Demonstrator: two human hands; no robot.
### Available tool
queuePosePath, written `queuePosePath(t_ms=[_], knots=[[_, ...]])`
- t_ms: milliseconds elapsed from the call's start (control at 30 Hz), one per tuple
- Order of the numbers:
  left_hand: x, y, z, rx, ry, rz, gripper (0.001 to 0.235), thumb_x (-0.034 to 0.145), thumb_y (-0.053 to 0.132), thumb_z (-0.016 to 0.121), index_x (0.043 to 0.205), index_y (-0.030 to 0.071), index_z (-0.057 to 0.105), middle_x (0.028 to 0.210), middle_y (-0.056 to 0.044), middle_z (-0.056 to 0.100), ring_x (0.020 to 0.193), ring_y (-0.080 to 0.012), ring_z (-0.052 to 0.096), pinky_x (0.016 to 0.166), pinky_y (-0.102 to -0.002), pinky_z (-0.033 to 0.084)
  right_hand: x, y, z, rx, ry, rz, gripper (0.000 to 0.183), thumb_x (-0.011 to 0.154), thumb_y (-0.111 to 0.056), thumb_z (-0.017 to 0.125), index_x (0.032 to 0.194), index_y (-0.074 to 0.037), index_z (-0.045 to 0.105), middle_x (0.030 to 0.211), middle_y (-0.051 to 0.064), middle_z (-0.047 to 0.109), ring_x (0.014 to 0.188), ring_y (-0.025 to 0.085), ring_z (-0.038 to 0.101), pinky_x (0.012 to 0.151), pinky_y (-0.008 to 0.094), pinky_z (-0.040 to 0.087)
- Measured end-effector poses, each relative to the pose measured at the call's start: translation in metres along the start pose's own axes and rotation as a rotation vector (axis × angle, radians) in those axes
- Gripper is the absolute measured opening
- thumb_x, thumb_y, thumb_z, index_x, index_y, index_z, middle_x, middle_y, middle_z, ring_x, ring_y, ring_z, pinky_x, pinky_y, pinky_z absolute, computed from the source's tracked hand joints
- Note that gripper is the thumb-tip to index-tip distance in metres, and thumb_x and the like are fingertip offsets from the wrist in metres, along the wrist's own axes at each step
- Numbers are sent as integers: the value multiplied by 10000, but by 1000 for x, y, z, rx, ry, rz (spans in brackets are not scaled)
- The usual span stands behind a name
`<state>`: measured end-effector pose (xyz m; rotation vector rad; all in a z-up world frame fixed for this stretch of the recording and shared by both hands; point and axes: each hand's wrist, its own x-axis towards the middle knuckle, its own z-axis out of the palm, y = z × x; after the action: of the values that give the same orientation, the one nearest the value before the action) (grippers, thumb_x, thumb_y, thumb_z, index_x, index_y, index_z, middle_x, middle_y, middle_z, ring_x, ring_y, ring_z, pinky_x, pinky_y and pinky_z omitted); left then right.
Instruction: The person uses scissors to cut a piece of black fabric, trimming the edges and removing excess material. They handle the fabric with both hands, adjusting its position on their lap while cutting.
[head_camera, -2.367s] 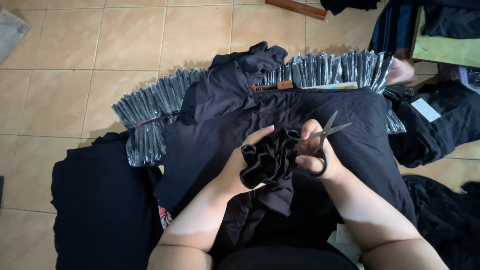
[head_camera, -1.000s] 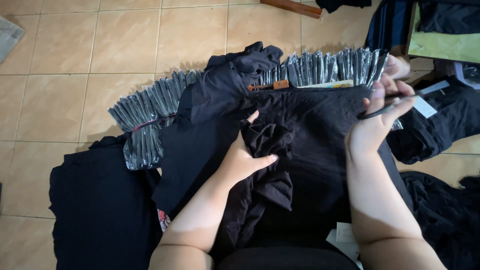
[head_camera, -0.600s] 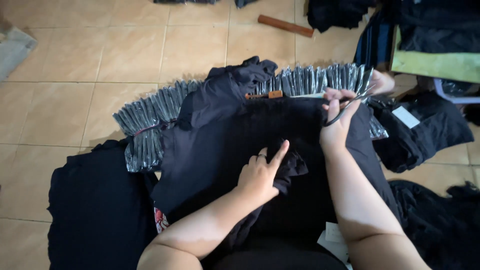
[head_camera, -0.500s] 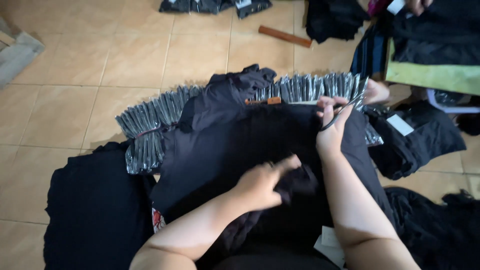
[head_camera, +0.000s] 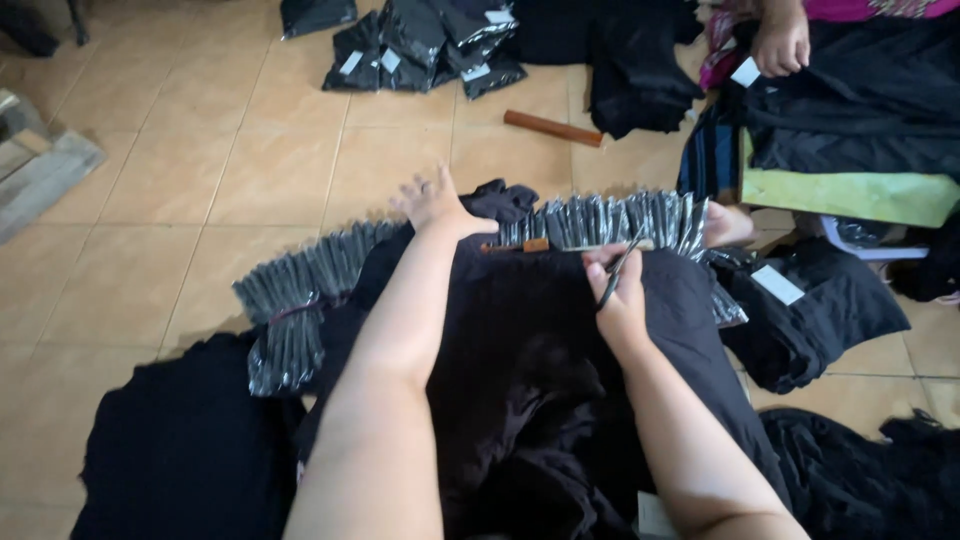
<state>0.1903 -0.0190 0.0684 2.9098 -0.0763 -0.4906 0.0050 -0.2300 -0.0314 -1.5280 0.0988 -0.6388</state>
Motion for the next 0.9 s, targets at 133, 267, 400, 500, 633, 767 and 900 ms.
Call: queuePosePath(t_ms=[133, 267, 400, 500, 633, 767, 900], knots=[[51, 14, 29, 115, -246, -54, 1657, 391, 968, 741, 1656, 182, 15, 1690, -133, 249, 1554, -325, 250, 1249, -522, 144, 3, 6, -3, 15, -26, 111, 370, 990, -285, 663, 1230, -77, 473, 1123, 109, 675, 1019, 174, 654, 952, 361, 520], [44, 64, 23, 381, -236, 415, 950, 732, 670, 576, 1569, 386, 230, 1580, 2, 354, 1437, -243, 394, 1145, -527, 358, 5, 6, -3, 5, -32, 160, 349, 983, -197, 691, 1233, -58, 490, 1104, 108, 694, 993, 158, 666, 943, 356, 537], [164, -9, 122, -111, 60, -220, 661, 674, 260, 739, 1315, 215, 589, 1177, -35, 716, 1157, -276, 674, 880, -500, 523, 8, 9, -6, -25, -52, 154, 393, 973, -210, 715, 1253, -35, 502, 1114, 137, 709, 1025, 183, 644, 928, 353, 531], [184, -47, 122, -341, 103, -203, 787, 716, 250, 661, 1452, 159, 398, 1347, -88, 641, 1287, -299, 602, 1024, -488, 505, 10, 5, -6, -30, -50, 183, 398, 987, -198, 701, 1284, -45, 484, 1113, 130, 711, 1015, 188, 643, 930, 359, 519], [116, -58, 72, -884, 205, -113, 914, 635, 232, 762, 1482, 259, 422, 1551, 37, 495, 1431, -222, 470, 1147, -415, 416, 8, 8, -9, -13, -78, 191, 391, 991, -197, 696, 1286, -51, 485, 1131, 128, 707, 1037, 190, 641, 929, 360, 523], [-21, -45, 18, -1128, 202, 401, 995, 737, 2, 737, 1606, 200, 296, 1589, -214, 410, 1445, -364, 442, 1197, -419, 365, 6, -4, -4, 151, -113, 243, 385, 999, -231, 661, 1284, -80, 450, 1206, 145, 695, 1065, 189, 657, 894, 342, 556], [-38, -86, 102, -948, 10, 934, 1257, 624, -79, 770, 1673, 137, 113, 1678, -134, 277, 1430, -257, 405, 1211, -488, 270, -21, 25, 17, 369, -163, 388, 486, 1047, -204, 547, 1476, -41, 387, 1514, 185, 458, 1405, 260, 388, 1189, 463, 332]])
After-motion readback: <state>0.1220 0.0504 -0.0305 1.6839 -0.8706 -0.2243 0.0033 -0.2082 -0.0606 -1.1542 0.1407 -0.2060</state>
